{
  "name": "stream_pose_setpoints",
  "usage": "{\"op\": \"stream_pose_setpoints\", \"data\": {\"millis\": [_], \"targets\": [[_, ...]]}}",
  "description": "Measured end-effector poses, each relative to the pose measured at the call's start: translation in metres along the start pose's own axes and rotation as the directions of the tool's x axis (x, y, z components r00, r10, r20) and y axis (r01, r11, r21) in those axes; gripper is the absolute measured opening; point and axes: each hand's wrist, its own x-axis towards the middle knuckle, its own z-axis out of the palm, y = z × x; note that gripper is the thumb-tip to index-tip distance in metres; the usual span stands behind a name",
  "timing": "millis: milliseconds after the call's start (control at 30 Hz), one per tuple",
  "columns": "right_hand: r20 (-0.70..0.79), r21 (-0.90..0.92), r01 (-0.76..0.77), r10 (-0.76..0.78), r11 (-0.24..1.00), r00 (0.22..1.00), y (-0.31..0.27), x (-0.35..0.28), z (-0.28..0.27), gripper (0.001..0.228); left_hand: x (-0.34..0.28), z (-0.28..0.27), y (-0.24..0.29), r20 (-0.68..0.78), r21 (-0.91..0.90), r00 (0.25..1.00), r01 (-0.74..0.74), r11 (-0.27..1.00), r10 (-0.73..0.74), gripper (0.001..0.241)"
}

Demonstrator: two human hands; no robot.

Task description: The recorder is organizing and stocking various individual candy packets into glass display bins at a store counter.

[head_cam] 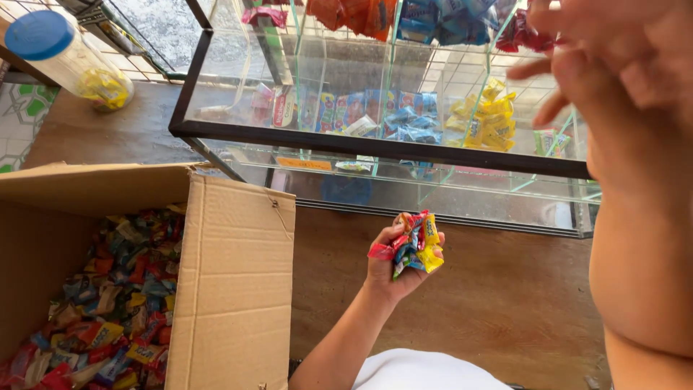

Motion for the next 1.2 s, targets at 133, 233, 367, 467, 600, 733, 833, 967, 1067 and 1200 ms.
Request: {"op": "stream_pose_setpoints", "data": {"millis": [133,233,367,467,600,733,833,967,1067,1200], "targets": [[0.029,0.025,0.0,0.0,1.0,1.0,0.008,-0.065,-0.004,0.013,0.003,0.009,0.001,0.058,0.034,0.998,-0.019,0.999,0.017,0.029],[0.077,-0.119,-0.055,0.064,0.991,0.995,0.029,-0.111,0.005,0.008,0.004,0.016,0.0,0.083,0.049,0.996,-0.037,0.998,0.033,0.026],[0.078,-0.221,-0.176,0.197,0.959,0.977,0.057,-0.166,0.028,0.008,0.009,0.012,0.0,0.072,0.036,0.997,-0.04,0.999,0.038,0.024],[0.062,-0.158,-0.277,0.289,0.948,0.955,0.072,-0.199,0.044,0.013,0.011,0.006,-0.001,0.145,0.052,0.989,-0.029,0.998,0.022,0.026],[0.018,-0.234,-0.264,0.276,0.936,0.961,0.069,-0.213,0.062,0.024,0.012,0.0,-0.008,0.182,0.012,0.982,-0.061,0.998,0.058,0.024],[-0.03,-0.383,-0.238,0.246,0.892,0.969,0.073,-0.221,0.071,0.033,0.012,0.004,-0.011,0.221,-0.022,0.974,-0.038,0.999,0.042,0.024],[-0.057,-0.349,-0.316,0.317,0.882,0.947,0.076,-0.228,0.076,0.027,0.011,0.005,-0.015,0.231,-0.029,0.971,-0.05,0.998,0.056,0.017],[-0.037,-0.34,-0.196,0.195,0.92,0.98,0.074,-0.233,0.084,0.02,0.014,0.001,-0.016,0.205,-0.048,0.975,-0.078,0.996,0.086,0.011],[-0.011,-0.355,-0.079,0.081,0.932,0.997,0.07,-0.232,0.09,0.019,0.014,0.002,-0.015,0.169,-0.08,0.983,-0.055,0.995,0.068,0.01],[0.045,-0.331,0.007,0.008,0.944,0.999,0.075,-0.226,0.095,0.019,0.016,-0.005,-0.014,0.144,-0.144,0.989,-0.016,0.989,0.037,0.011]]}}
